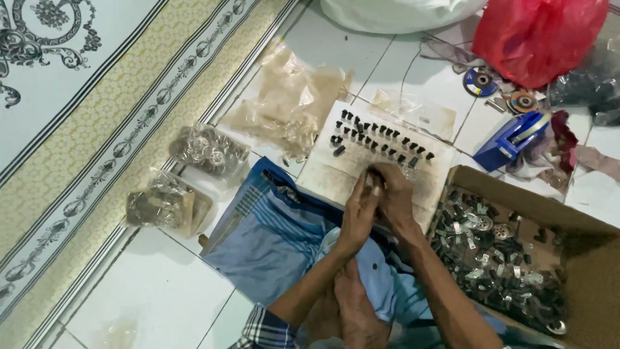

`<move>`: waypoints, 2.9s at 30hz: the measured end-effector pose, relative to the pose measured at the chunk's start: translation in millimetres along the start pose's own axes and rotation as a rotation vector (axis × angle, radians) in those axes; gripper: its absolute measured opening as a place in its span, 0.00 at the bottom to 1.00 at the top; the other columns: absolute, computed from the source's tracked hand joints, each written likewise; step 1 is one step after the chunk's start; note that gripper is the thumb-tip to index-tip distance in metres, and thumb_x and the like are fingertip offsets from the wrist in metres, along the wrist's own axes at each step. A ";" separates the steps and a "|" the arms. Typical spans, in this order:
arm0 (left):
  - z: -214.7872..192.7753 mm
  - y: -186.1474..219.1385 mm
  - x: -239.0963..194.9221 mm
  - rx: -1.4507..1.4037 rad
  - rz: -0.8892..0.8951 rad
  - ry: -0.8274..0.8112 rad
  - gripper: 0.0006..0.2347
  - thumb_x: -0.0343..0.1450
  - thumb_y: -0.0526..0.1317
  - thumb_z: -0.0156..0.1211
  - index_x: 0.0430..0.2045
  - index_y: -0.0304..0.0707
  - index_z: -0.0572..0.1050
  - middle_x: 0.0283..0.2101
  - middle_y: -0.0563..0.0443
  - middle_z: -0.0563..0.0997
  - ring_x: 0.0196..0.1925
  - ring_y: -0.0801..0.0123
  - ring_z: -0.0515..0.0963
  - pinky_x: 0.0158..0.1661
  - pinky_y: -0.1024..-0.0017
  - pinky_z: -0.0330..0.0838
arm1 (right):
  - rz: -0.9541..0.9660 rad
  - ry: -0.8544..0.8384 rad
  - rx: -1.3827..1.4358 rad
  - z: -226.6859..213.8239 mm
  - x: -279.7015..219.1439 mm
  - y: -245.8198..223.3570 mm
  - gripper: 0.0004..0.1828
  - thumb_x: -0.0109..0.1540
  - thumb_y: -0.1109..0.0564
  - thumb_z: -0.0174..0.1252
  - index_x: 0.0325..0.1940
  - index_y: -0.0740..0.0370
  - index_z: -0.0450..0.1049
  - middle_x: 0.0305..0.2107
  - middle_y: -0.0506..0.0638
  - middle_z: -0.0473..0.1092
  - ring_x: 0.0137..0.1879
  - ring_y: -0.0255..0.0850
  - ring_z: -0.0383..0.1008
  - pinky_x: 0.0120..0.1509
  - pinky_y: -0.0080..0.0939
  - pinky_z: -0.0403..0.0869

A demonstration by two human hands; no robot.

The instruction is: The person is picking up small metal components from a cardboard box and arranging them in neat rows on a white board.

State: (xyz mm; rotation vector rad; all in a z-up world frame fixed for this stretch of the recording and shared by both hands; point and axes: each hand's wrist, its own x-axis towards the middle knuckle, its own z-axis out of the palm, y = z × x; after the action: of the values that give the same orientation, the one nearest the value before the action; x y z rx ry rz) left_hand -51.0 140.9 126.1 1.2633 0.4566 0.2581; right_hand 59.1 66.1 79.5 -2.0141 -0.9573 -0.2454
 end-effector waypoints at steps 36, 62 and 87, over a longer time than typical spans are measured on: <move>26.0 -40.5 -1.7 0.031 0.071 -0.210 0.25 0.79 0.40 0.52 0.72 0.31 0.57 0.52 0.18 0.76 0.45 0.43 0.83 0.44 0.51 0.81 | 0.064 0.014 -0.154 -109.5 -61.6 49.6 0.12 0.72 0.61 0.58 0.59 0.60 0.78 0.44 0.57 0.76 0.39 0.53 0.81 0.34 0.47 0.79; 125.6 -99.3 -14.5 1.304 0.629 -0.723 0.16 0.77 0.38 0.45 0.58 0.33 0.70 0.44 0.38 0.80 0.47 0.55 0.77 0.47 0.65 0.68 | 0.922 -0.483 -0.207 -187.3 -176.6 91.2 0.22 0.60 0.48 0.63 0.56 0.57 0.79 0.50 0.62 0.78 0.60 0.62 0.75 0.66 0.62 0.71; 135.3 -112.0 -15.0 1.399 0.876 -0.614 0.05 0.67 0.35 0.58 0.21 0.37 0.77 0.21 0.42 0.77 0.28 0.55 0.78 0.32 0.64 0.65 | 0.721 -0.443 -0.257 -164.2 -213.7 129.8 0.16 0.63 0.51 0.57 0.53 0.51 0.81 0.43 0.62 0.78 0.53 0.64 0.77 0.58 0.63 0.75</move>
State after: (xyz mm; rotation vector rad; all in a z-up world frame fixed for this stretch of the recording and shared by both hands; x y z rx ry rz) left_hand -8.0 -13.7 53.0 2.7604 -0.6466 0.2508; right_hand 33.1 -218.7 -8.1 -2.5677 -0.3993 0.5132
